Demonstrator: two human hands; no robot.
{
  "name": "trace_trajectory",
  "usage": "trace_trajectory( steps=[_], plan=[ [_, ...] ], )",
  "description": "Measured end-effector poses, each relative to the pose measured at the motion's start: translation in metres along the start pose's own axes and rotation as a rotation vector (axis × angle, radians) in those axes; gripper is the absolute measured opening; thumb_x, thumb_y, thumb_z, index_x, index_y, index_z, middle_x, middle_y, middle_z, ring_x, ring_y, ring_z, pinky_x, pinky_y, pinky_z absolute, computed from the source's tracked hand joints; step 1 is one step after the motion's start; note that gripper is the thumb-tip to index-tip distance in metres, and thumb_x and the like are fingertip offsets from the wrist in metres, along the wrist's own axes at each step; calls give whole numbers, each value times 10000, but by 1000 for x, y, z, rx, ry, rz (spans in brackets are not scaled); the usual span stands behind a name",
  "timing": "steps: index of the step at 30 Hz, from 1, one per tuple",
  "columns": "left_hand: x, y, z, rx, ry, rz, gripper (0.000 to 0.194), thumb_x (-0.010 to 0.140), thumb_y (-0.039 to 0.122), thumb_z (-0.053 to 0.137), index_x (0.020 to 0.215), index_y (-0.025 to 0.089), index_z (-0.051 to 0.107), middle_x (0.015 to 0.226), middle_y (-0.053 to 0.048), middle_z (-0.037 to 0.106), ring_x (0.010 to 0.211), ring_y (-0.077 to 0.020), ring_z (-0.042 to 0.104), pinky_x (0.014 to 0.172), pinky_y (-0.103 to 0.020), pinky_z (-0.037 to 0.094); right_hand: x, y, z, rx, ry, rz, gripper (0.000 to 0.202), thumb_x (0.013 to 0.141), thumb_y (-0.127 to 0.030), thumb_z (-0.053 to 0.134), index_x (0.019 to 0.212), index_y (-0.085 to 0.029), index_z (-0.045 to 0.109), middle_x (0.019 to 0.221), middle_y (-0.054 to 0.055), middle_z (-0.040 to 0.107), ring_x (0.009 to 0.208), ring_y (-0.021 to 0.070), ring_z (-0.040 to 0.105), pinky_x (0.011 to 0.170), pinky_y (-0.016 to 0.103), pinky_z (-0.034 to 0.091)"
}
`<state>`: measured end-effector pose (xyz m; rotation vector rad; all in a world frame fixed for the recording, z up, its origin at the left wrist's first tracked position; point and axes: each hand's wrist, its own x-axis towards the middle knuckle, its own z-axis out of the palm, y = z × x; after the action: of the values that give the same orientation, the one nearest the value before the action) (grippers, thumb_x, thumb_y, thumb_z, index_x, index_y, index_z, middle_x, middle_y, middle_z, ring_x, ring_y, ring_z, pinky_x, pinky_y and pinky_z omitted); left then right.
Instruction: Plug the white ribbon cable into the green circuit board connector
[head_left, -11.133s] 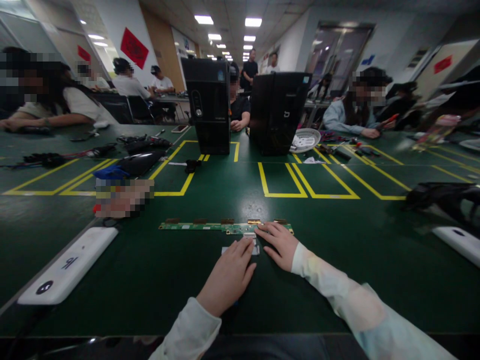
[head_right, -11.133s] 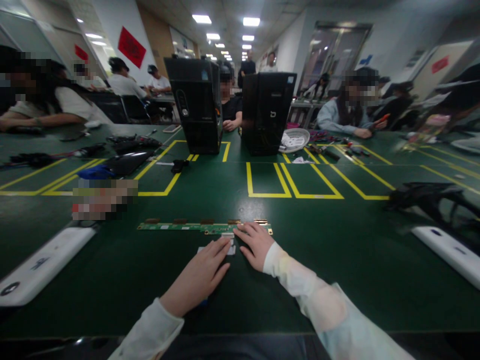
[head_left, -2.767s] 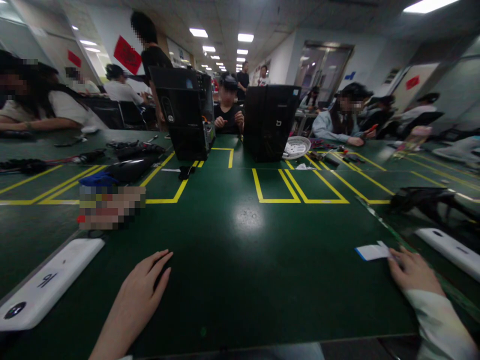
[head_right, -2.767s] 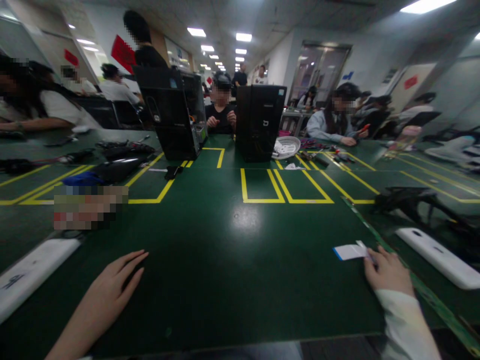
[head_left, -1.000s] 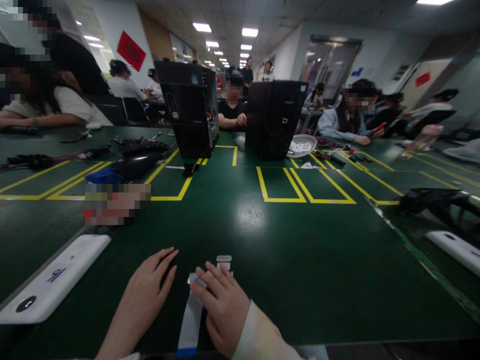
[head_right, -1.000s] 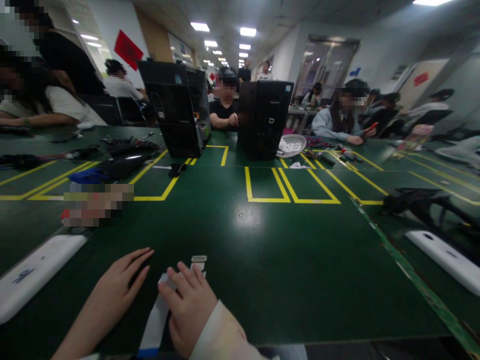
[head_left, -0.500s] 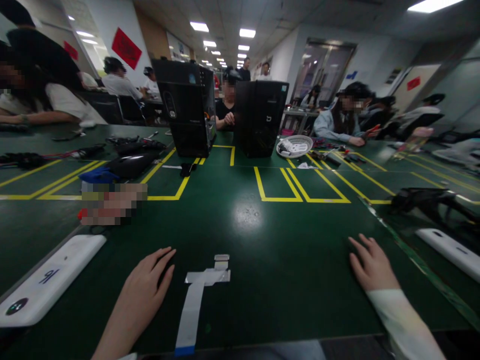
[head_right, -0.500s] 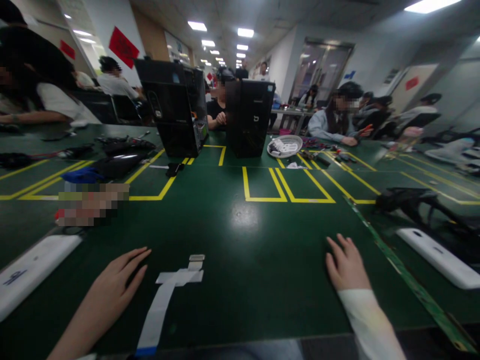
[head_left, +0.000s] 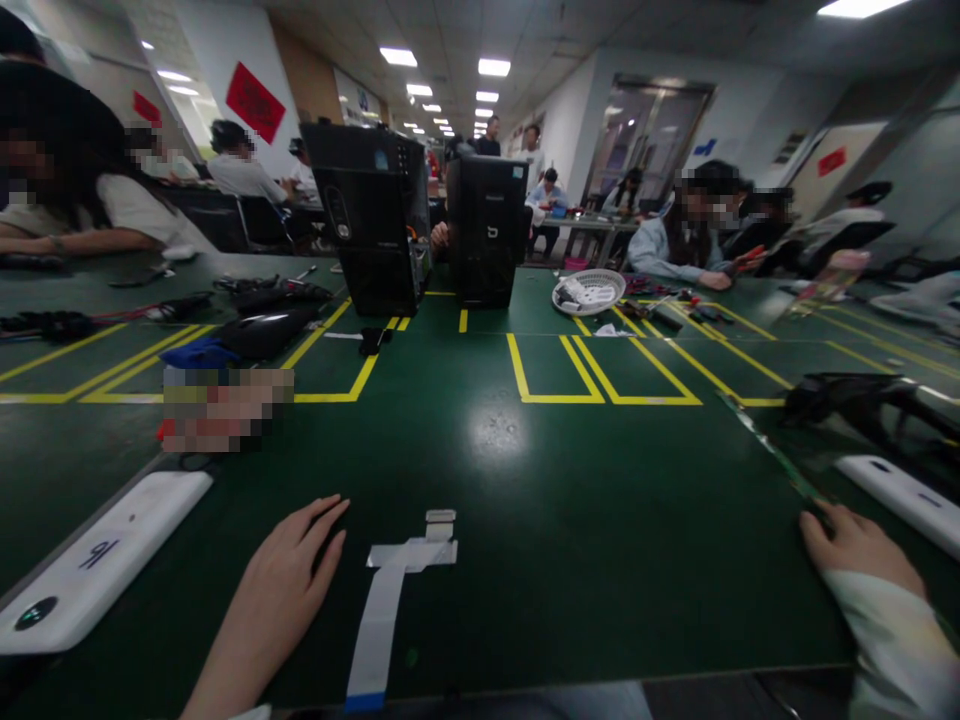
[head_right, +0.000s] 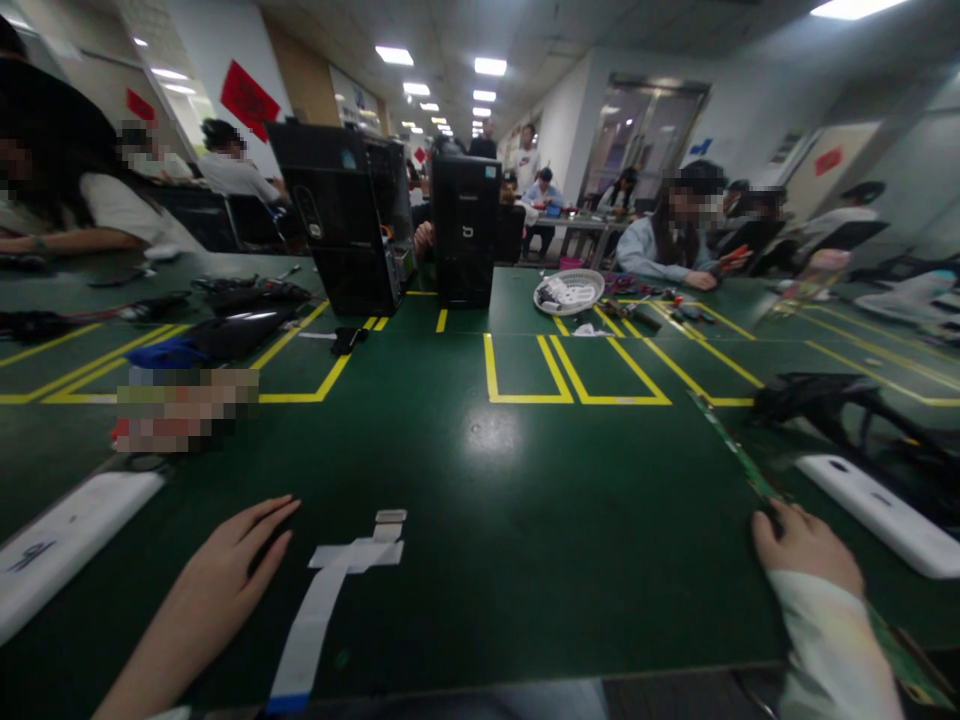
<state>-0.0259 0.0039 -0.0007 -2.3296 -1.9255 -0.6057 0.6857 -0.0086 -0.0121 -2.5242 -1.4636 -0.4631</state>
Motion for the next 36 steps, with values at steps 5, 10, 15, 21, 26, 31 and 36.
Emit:
trace_trajectory(
  steps=[5,10,15,21,26,31,36],
  plan=[
    [1,1,-2,7,-17,-6,490,917,457,396,1245,168,618,1263,-142,618,1141,-293,592,976,-496,485,-9,-14,-17,52,-191,92,629,875,-499,308,1163,-49,641,1106,300,614,997,377,630,818,437,476],
    [1,4,-2,-9,4,6,475,913,463,403,1233,189,623,1257,-128,623,1141,-289,593,983,-482,482,-26,-18,-18,284,-129,-78,495,790,-490,445,1096,-152,636,1054,228,652,1027,358,634,895,437,481],
    [0,1,-1,0,-3,6,485,921,463,394,1246,177,611,1274,-137,606,1154,-297,579,976,-493,484,-41,-37,-22,458,-165,-211,518,776,-507,492,1170,-194,613,1229,179,628,1169,321,585,995,443,456],
    [1,0,0,-1,-5,9,490,918,470,400,1246,175,612,1265,-137,613,1143,-296,588,970,-495,490,-46,-91,-25,577,-178,-557,460,852,-490,479,1177,-198,622,1290,141,608,1278,290,501,1082,527,368],
    [1,2,-1,4,1,8,491,920,465,395,1245,173,617,1264,-140,616,1142,-296,594,969,-493,491,-50,-156,-33,666,-203,-781,402,921,-375,442,1236,-183,601,1340,139,572,1332,247,443,1134,526,277],
    [1,3,-1,19,-12,-10,489,922,454,392,1254,173,614,1272,-139,615,1150,-297,590,980,-500,483,-49,-224,-34,706,-205,-981,373,929,-284,424,1241,-178,598,1337,137,571,1331,229,443,1121,517,295],
    [0,1,0,14,-12,1,502,927,467,384,1250,159,614,1271,-145,610,1148,-296,588,980,-505,484,-46,-291,-35,710,-191,-1140,380,881,-193,441,1231,-179,589,1320,140,578,1288,243,484,1076,535,349]
  ],
)
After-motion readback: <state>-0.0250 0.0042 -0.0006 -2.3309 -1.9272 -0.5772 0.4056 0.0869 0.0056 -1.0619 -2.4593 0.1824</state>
